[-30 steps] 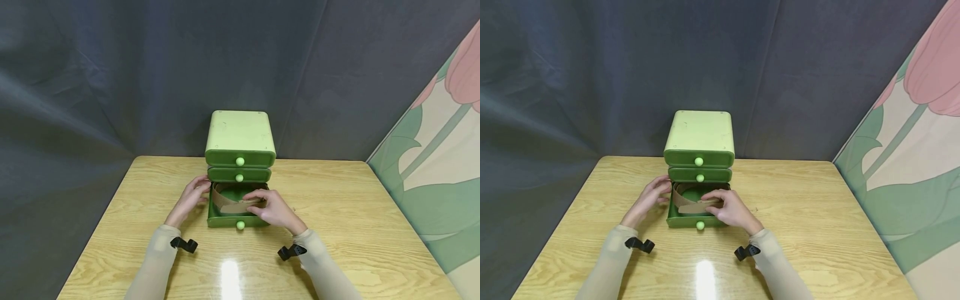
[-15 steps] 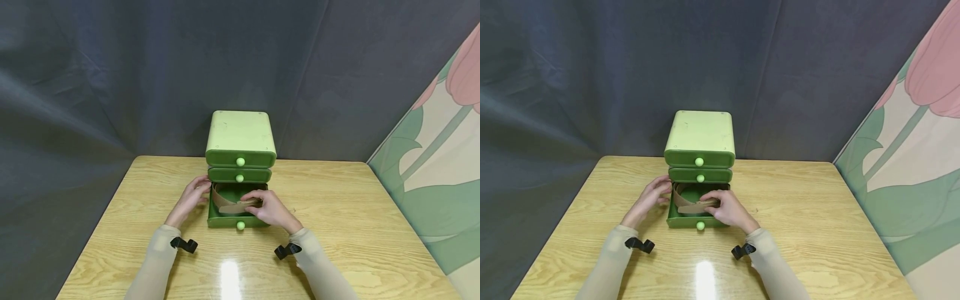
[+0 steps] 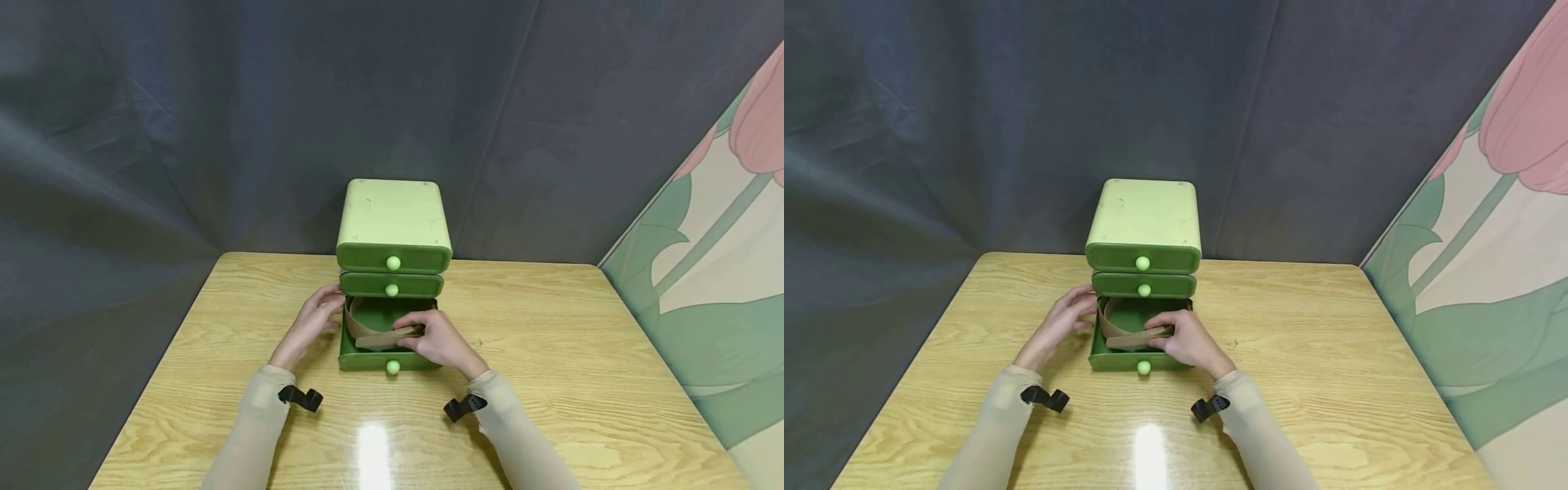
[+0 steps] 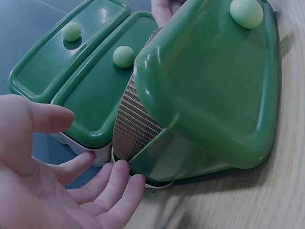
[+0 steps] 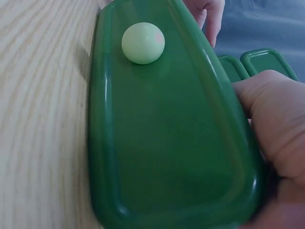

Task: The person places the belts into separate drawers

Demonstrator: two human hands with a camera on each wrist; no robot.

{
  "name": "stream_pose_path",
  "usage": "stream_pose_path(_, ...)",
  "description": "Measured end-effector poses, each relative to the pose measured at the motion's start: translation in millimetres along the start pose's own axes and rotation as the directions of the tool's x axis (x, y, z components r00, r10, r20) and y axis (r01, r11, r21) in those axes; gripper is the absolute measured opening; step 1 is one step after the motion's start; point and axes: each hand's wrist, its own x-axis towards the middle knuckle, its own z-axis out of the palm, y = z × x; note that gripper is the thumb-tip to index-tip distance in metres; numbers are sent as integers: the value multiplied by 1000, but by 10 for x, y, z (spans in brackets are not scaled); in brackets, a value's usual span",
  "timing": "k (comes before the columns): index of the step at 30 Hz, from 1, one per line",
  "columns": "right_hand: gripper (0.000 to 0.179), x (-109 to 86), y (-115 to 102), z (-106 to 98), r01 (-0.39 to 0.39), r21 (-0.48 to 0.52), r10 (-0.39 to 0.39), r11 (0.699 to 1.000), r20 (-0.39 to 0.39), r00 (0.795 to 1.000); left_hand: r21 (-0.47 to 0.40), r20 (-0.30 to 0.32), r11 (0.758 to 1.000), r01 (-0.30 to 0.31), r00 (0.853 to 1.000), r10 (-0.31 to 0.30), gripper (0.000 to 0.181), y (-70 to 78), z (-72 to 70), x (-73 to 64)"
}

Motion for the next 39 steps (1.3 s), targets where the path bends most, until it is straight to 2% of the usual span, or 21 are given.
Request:
stream_pose_path(6, 25, 28, 39, 9, -51, 22, 51, 998, -9, 999, 4, 3, 1000, -1, 1000, 1, 58, -1, 5, -11)
stream_pose_path(10, 24, 67, 53, 18, -46, 14, 46, 999, -8, 999, -6, 3, 1000, -3, 1000, 3, 58, 6, 8, -16)
stream_pose_path(17, 27, 114, 30, 19, -99, 2, 98, 995, 40, 994, -8, 4, 1000, -7, 1000, 7, 58, 19, 17, -22)
stream_pose_path(24, 28, 167, 6, 9, -118, -64, 123, 991, 83, 989, -3, -4, 1000, -5, 1000, 5, 58, 20, 11, -21)
stream_pose_path(31, 28, 159, -1, 25, -180, -40, 183, 983, 93, 979, -6, 1, 1000, -10, 1000, 10, 58, 19, 8, -31)
stream_pose_path(39, 36, 115, -6, 12, -134, -31, 136, 991, 91, 986, -4, -4, 1000, -7, 1000, 7, 58, 32, 11, -44)
